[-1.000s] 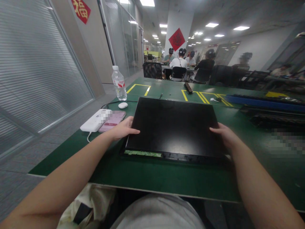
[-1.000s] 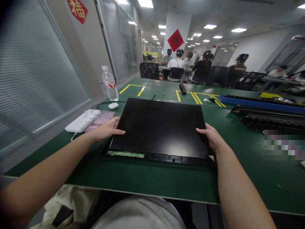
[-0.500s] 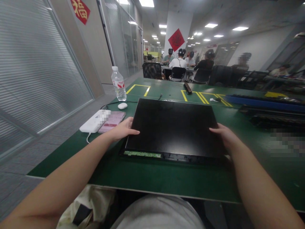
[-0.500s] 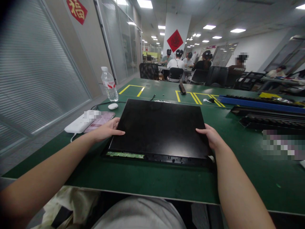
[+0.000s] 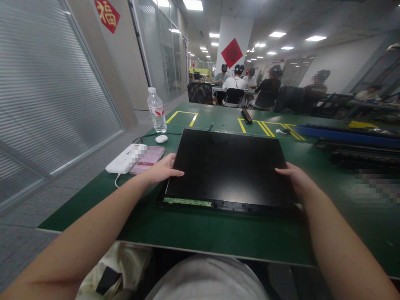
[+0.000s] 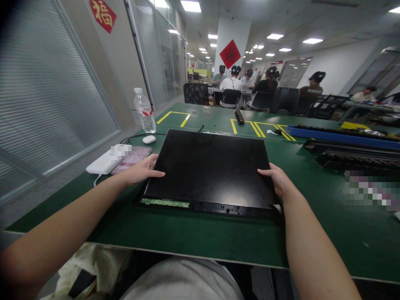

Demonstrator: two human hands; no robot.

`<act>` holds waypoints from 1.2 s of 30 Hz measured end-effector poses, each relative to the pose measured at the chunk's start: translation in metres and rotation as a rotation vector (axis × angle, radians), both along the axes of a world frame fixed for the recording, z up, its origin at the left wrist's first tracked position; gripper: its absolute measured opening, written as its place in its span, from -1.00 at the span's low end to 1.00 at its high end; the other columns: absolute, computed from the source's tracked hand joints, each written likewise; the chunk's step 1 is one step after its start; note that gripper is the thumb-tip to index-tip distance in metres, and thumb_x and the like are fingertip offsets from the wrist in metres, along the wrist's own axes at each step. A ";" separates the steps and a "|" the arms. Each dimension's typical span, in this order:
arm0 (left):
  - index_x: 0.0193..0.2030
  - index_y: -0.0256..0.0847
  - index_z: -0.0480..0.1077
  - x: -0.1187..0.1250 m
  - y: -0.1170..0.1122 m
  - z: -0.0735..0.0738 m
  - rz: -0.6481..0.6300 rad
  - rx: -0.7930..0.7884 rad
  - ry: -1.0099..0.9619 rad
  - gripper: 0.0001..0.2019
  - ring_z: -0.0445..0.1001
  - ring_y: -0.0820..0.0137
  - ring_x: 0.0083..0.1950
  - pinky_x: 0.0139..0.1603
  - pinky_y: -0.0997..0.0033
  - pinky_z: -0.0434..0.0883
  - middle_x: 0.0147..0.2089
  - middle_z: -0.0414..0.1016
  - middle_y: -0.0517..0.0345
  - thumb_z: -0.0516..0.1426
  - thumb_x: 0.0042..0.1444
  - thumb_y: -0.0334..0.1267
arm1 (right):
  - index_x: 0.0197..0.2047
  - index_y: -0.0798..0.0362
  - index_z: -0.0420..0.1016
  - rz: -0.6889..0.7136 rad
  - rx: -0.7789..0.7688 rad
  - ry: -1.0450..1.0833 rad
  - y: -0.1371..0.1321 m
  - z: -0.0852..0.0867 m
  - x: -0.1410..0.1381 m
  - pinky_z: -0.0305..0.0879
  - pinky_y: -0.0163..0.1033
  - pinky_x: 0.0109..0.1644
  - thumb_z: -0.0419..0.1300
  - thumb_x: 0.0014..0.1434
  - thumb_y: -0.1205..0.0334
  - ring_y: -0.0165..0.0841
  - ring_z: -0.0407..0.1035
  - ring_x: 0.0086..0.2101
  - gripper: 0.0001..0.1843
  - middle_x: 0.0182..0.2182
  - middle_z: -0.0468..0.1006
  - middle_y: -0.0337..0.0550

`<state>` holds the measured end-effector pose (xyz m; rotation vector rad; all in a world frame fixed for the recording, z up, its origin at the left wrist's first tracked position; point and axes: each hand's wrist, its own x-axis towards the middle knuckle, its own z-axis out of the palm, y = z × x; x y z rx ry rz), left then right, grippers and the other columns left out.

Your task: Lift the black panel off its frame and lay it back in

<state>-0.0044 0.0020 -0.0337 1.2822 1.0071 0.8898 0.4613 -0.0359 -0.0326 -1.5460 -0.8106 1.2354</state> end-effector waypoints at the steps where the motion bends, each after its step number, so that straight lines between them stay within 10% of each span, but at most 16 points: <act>1: -0.04 -0.17 0.31 0.000 0.000 0.000 -0.001 -0.003 0.000 -0.34 0.48 -0.05 0.29 0.32 -0.16 0.35 0.07 0.61 -0.03 0.47 -0.31 -0.45 | -0.06 -0.09 0.47 0.004 -0.001 0.000 0.000 0.000 0.000 0.51 -0.03 -0.29 0.35 -0.13 0.39 -0.13 0.58 -0.38 -0.50 -0.31 0.69 -0.13; 36: -0.06 -0.18 0.32 -0.003 0.004 -0.005 -0.019 0.049 0.038 -0.35 0.51 -0.04 0.25 0.32 -0.19 0.34 0.03 0.64 -0.01 0.47 -0.32 -0.45 | -0.06 -0.09 0.48 0.034 0.001 -0.029 0.000 -0.001 0.004 0.53 0.02 -0.25 0.36 -0.10 0.35 -0.08 0.60 -0.34 -0.53 -0.29 0.70 -0.10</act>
